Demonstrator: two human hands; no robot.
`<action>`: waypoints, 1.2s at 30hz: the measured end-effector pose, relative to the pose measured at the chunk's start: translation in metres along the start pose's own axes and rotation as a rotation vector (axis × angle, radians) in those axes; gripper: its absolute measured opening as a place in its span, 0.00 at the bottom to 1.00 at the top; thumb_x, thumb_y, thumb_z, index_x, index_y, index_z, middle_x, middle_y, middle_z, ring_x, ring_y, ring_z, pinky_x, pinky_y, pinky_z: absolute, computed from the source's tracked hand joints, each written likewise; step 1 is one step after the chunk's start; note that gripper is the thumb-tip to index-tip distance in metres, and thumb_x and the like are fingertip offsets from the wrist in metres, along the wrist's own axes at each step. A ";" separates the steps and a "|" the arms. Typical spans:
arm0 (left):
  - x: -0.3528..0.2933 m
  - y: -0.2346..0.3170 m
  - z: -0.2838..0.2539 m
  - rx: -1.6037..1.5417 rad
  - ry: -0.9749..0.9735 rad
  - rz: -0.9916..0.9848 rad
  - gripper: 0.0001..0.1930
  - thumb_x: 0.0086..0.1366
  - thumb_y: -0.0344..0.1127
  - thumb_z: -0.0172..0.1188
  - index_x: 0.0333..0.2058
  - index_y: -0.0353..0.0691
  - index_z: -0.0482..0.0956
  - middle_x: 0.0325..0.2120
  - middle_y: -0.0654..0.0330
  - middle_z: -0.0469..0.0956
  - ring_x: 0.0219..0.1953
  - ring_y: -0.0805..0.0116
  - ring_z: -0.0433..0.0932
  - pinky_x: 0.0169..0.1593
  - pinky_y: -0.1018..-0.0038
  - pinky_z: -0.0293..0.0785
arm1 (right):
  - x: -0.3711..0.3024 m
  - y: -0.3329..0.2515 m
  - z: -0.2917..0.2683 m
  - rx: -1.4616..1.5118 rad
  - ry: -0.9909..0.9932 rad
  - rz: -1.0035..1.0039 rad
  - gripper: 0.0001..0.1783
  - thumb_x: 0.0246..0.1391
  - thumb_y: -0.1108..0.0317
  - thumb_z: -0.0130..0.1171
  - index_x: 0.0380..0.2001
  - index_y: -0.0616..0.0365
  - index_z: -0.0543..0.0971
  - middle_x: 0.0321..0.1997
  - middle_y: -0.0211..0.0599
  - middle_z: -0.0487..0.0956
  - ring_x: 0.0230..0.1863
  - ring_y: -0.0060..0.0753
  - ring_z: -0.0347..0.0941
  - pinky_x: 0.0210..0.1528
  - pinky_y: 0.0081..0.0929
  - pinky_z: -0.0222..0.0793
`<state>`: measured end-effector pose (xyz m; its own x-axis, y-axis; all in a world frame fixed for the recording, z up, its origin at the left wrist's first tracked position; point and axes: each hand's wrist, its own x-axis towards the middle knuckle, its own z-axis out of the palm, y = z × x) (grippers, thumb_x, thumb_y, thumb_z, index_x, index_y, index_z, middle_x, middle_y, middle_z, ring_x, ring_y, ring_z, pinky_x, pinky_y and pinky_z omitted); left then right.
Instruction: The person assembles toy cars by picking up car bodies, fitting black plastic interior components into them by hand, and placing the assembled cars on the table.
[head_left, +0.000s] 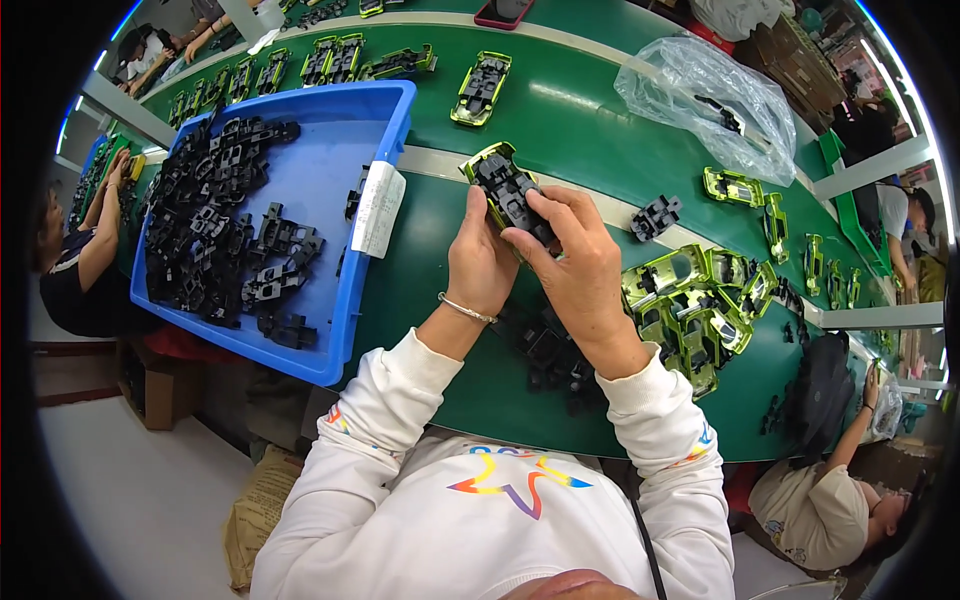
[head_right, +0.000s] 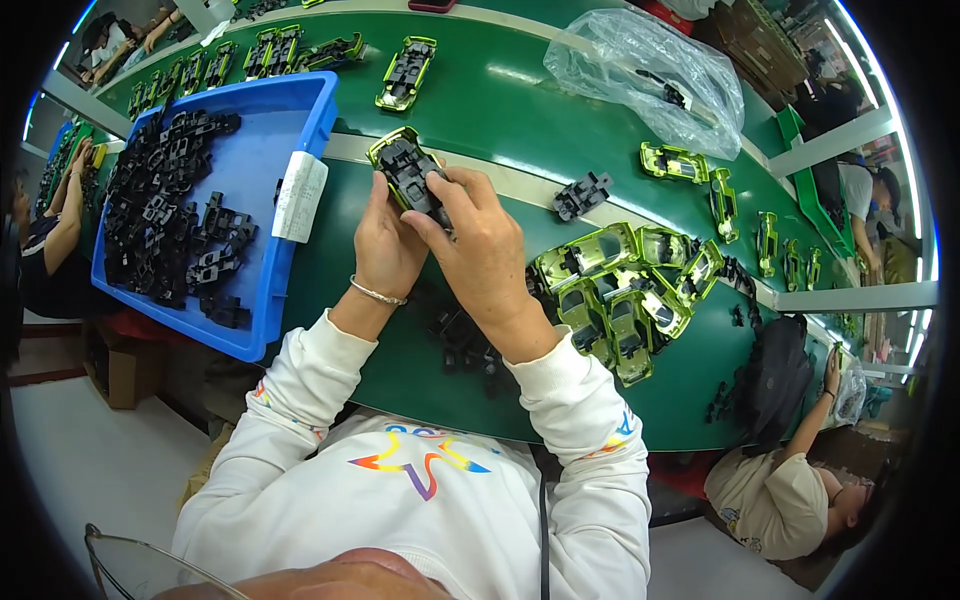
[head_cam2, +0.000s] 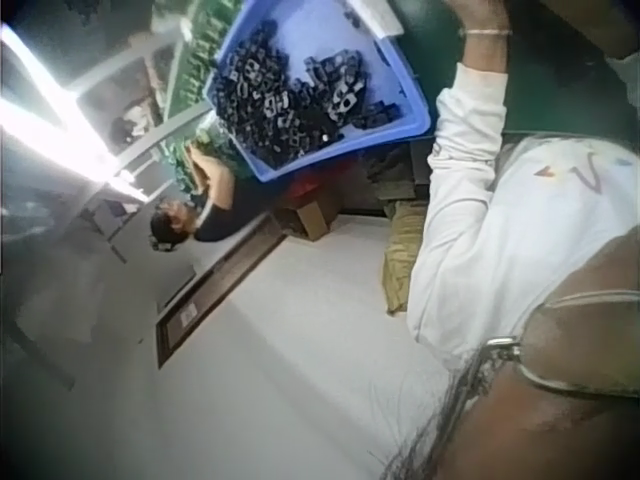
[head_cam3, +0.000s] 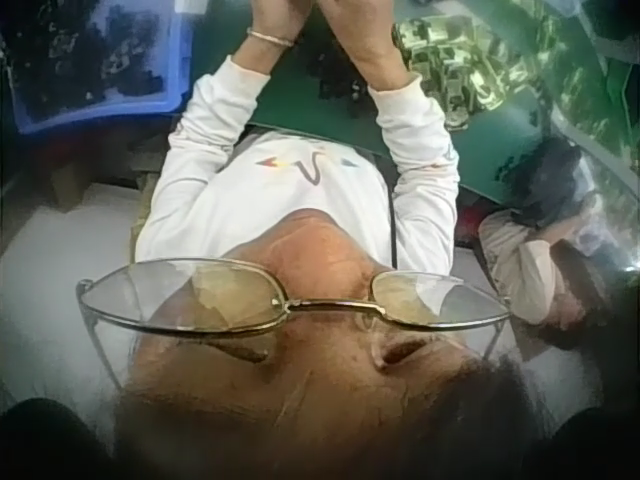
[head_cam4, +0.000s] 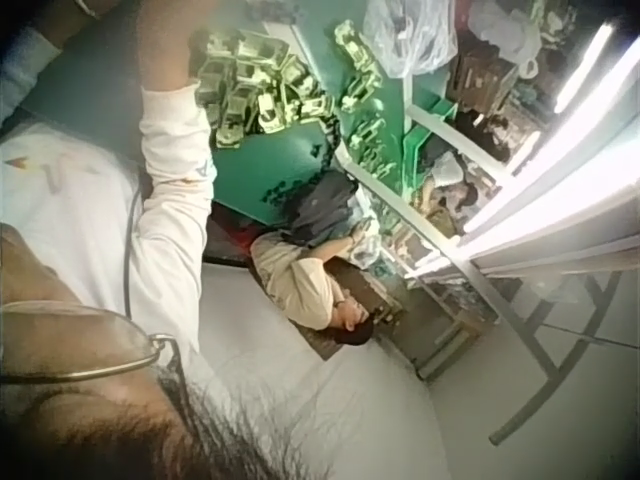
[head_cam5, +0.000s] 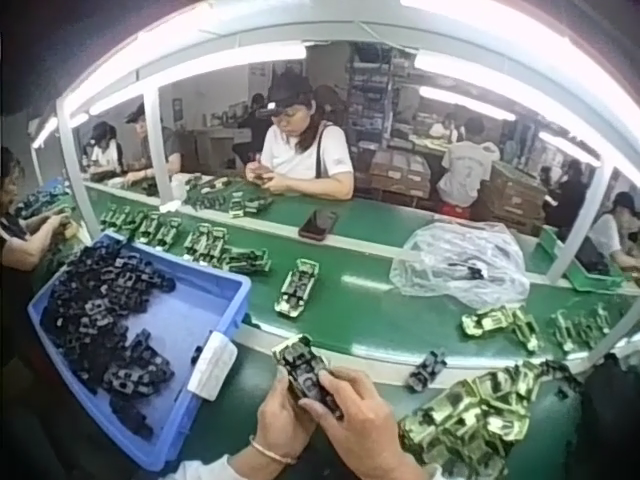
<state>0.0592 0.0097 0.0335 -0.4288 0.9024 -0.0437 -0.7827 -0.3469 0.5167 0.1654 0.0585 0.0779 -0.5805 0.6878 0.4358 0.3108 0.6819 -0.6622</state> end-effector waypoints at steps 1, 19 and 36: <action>0.000 0.000 -0.002 0.004 0.004 -0.004 0.25 0.79 0.52 0.32 0.56 0.37 0.67 0.48 0.57 0.76 0.51 0.65 0.76 0.57 0.65 0.73 | -0.001 -0.002 0.001 -0.007 -0.009 0.012 0.23 0.49 0.66 0.71 0.49 0.61 0.78 0.51 0.43 0.76 0.36 0.47 0.80 0.35 0.36 0.77; -0.001 -0.002 -0.005 0.194 0.042 0.063 0.19 0.76 0.44 0.45 0.59 0.41 0.63 0.45 0.60 0.74 0.47 0.67 0.75 0.55 0.68 0.71 | 0.015 -0.021 -0.025 -0.080 -0.293 0.019 0.18 0.54 0.75 0.58 0.49 0.68 0.75 0.52 0.48 0.71 0.34 0.55 0.78 0.36 0.46 0.75; -0.005 0.007 -0.001 0.207 0.006 -0.005 0.21 0.70 0.36 0.47 0.60 0.39 0.63 0.50 0.56 0.74 0.54 0.64 0.74 0.59 0.66 0.70 | 0.002 -0.025 -0.029 -0.341 -0.258 -0.207 0.29 0.44 0.77 0.63 0.54 0.61 0.75 0.57 0.39 0.72 0.42 0.45 0.76 0.46 0.37 0.71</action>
<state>0.0554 0.0030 0.0362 -0.4288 0.9020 -0.0514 -0.6757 -0.2824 0.6810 0.1783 0.0496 0.1132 -0.8107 0.4743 0.3432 0.3734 0.8704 -0.3209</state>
